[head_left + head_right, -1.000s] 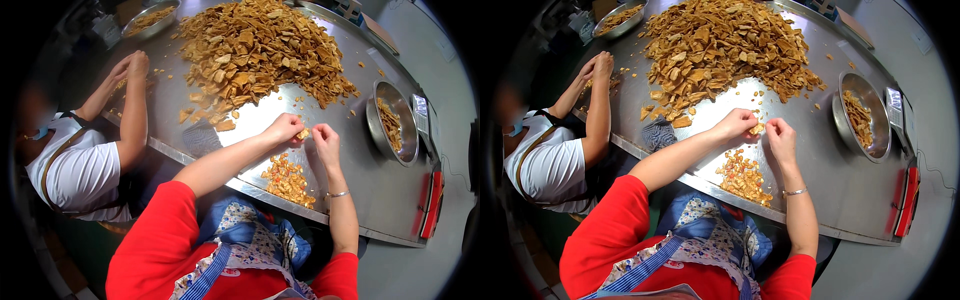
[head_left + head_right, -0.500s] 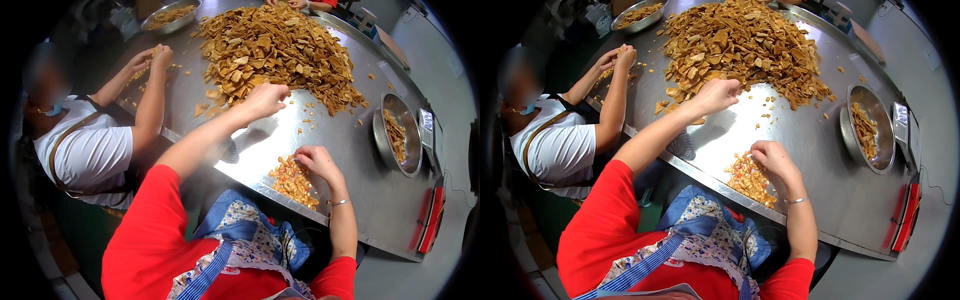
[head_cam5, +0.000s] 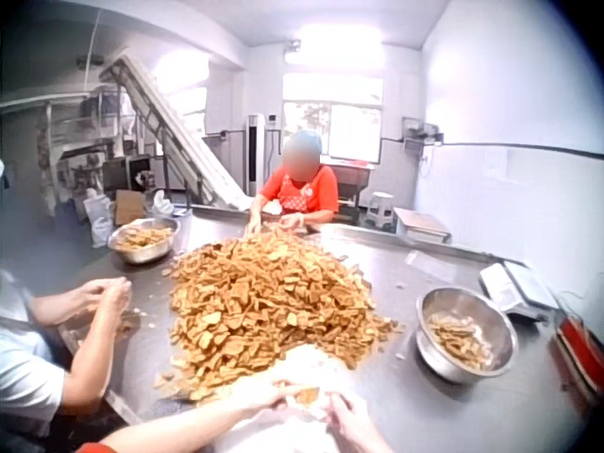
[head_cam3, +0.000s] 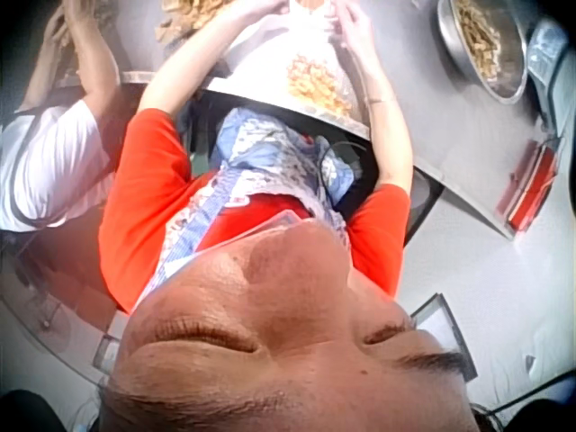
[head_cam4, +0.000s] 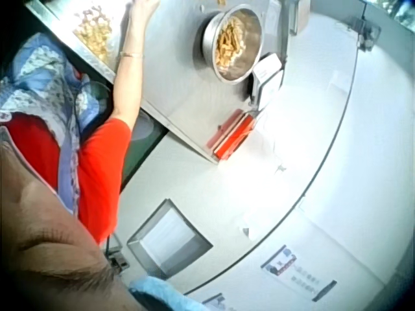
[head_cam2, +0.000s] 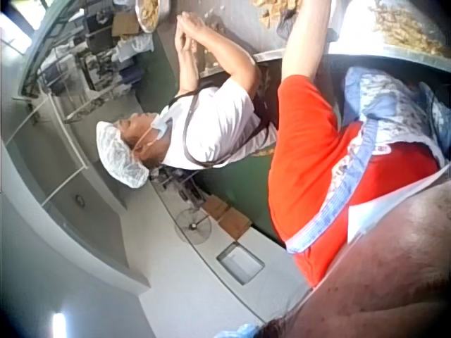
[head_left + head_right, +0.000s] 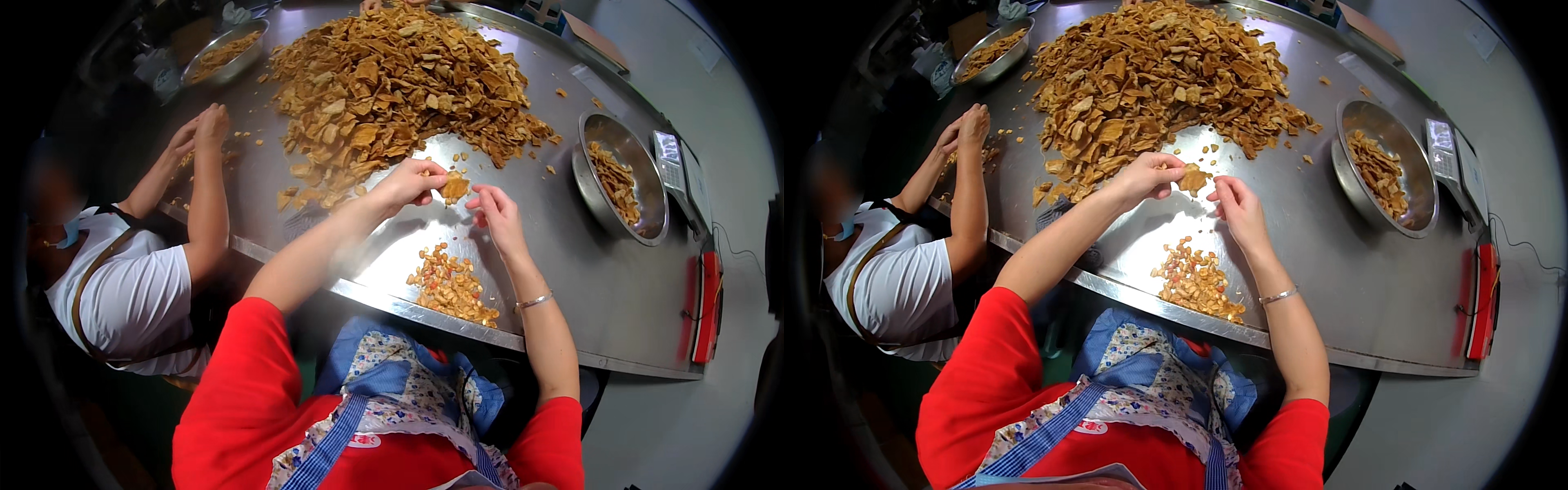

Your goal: The person sits at a stainless steel table and repeatedly picks up dried food pieces, breaks them into smaller pieces by hand, and places them into a metal bowl. Another person works alongside at the same table performing a similar task.

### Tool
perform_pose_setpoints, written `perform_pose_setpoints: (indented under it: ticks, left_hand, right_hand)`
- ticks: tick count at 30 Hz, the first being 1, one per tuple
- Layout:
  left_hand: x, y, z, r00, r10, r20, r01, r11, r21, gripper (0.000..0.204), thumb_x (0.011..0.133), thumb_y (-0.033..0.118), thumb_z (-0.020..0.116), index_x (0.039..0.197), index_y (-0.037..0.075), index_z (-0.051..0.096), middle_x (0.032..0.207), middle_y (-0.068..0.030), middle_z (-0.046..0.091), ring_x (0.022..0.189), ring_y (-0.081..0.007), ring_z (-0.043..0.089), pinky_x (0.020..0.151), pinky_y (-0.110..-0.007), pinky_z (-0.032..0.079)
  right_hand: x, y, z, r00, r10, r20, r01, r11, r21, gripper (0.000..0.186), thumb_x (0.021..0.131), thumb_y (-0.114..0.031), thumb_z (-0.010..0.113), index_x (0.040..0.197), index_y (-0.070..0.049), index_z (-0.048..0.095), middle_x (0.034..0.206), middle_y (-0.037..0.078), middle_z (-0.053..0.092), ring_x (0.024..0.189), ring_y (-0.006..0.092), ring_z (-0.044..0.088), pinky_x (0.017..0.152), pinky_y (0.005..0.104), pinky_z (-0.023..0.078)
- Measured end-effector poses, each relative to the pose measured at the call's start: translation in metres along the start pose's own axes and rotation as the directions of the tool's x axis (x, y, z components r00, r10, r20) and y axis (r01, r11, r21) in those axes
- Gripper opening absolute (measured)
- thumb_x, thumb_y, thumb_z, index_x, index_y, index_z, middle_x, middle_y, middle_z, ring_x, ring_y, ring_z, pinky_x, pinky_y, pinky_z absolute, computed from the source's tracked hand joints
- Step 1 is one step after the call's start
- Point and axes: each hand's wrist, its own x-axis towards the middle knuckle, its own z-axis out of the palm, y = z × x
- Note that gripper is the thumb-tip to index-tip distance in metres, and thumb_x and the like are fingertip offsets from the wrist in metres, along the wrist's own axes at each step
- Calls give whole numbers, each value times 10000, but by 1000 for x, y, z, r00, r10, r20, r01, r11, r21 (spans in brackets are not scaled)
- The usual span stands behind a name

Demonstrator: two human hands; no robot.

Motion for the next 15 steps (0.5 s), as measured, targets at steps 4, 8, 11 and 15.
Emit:
perform_pose_setpoints:
  ticks: [4,8,11,15]
  left_hand:
    - [0,-9,25,982,104,161,-112,993,41,144,847,150,532,918,26,546,666,-8,525,514,-71,517,459,-198,391]
    - [5,-14,38,971,238,25,-239,952,191,204,813,144,575,955,-3,563,721,-39,572,540,-77,531,507,-206,430]
    - [-1,-21,49,912,409,-40,-367,854,369,296,770,165,631,1010,0,583,793,-65,608,570,-78,537,553,-205,447]
    - [2,-20,45,959,277,52,-282,930,236,344,780,183,622,1047,-28,566,868,-84,608,634,-90,545,590,-202,441]
  right_hand:
    - [3,0,-10,995,54,79,-66,985,161,170,839,-178,536,872,-18,587,692,2,566,556,52,488,508,170,399]
    - [3,-8,-20,976,168,136,-186,975,126,122,800,-117,563,826,2,578,675,9,566,543,63,520,507,175,425]
    - [5,-6,-14,992,119,37,-124,977,172,97,782,-81,570,800,14,569,659,15,564,541,72,532,511,182,438]
    - [3,0,-8,1000,24,8,-25,974,227,92,800,-69,550,809,22,556,666,23,562,566,79,528,535,194,445]
